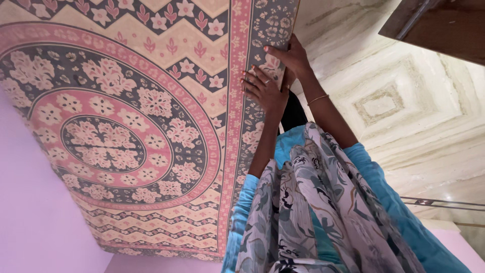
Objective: The person spreads a large patterned fabric cover over a mattress by smoothing the surface and aligning the edges by hand.
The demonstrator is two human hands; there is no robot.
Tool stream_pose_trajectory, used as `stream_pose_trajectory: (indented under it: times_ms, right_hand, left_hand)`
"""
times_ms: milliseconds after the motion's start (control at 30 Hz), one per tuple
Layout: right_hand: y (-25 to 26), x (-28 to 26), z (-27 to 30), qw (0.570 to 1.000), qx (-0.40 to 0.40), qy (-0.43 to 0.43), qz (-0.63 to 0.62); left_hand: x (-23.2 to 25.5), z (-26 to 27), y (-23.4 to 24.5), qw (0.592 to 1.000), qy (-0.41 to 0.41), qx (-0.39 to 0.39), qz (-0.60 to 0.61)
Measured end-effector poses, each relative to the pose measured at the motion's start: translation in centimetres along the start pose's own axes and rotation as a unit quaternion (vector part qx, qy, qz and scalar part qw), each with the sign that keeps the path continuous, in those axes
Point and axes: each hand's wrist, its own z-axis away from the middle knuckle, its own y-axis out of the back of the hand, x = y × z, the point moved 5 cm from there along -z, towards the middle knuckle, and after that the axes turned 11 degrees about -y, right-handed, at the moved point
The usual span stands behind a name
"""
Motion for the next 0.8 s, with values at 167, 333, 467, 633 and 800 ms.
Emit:
stream_pose_trajectory:
  times_ms: [167,333,467,633,800]
  right_hand:
    - [3.6,-0.5,-1.8,0.933,-0.020,-0.046,0.357]
    - [7.1,-4.7,-3.7,0.990,0.009,-0.087,0.112]
    - [5.6,-8.0,-6.1,0.982,-0.083,-0.020,-0.169]
    - [4.1,-8.8,-6.9,0.983,-0.076,-0.010,-0.166]
    - [3.7,-10.4,-8.0,0.967,-0.117,-0.041,-0.222]
  left_hand:
    - [0.9,-1.1,0.8,0.997,0.011,0.028,0.069]
    - [3.1,-3.5,3.0,0.995,-0.005,0.065,0.078]
    - [4.5,-6.8,4.8,0.994,-0.051,0.080,0.049]
    - [5.4,-8.4,4.8,0.994,-0.033,0.089,0.056]
    - [6.4,-9.0,4.4,0.994,-0.004,0.095,0.047]
